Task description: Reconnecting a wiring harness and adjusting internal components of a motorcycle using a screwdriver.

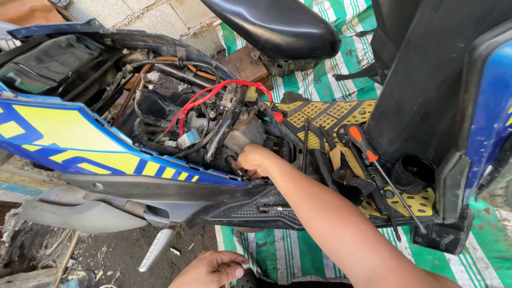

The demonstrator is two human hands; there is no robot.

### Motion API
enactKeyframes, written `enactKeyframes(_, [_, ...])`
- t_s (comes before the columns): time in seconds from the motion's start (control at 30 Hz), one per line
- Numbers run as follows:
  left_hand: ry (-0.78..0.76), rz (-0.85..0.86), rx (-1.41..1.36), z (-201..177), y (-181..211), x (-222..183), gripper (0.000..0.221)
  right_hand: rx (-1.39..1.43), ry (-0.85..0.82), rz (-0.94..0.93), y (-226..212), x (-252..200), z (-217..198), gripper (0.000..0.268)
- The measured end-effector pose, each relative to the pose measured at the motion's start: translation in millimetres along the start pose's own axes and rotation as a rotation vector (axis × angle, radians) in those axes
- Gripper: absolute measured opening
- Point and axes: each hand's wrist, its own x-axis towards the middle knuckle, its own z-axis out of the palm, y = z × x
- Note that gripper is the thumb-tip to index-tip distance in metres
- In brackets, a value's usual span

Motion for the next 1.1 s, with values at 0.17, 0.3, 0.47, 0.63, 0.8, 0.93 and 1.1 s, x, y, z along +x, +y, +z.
enactKeyframes(0.17, [-0.068, 0.05, -0.156, 0.2, -13.9, 7.6, 0.058, -0.066, 0.013, -0.03, 2.9, 5.4, 0.8, 0.058])
enactKeyframes(0.3, [-0.07, 0.07, -0.172, -1.1, -17.2, 8.0, 0.055, -0.032, 0.043, -0.06, 4.8, 10.5, 3.5, 0.039])
enactKeyframes(0.47, [-0.051, 0.085, -0.174, 0.5, -20.3, 6.6, 0.05, 0.007, 0.043, -0.061, 5.6, 8.7, 5.8, 0.058])
enactKeyframes(0.63, [-0.11, 0.063, -0.295, -0.9, -29.7, 12.5, 0.049, -0.129, 0.033, -0.056, 5.0, 3.1, 3.5, 0.031])
enactKeyframes(0.8, [-0.099, 0.086, -0.261, -1.8, -27.4, 7.3, 0.049, -0.073, 0.023, -0.057, 4.7, -2.9, 3.2, 0.039])
enactKeyframes(0.93, [-0.085, 0.084, -0.223, -1.5, -24.4, 3.3, 0.05, 0.011, 0.023, -0.046, 3.6, -12.9, 1.3, 0.044])
enactKeyframes(1.1, [-0.068, 0.074, -0.284, 0.6, -30.3, 8.1, 0.047, 0.044, 0.031, -0.077, 8.9, -4.2, 0.8, 0.029])
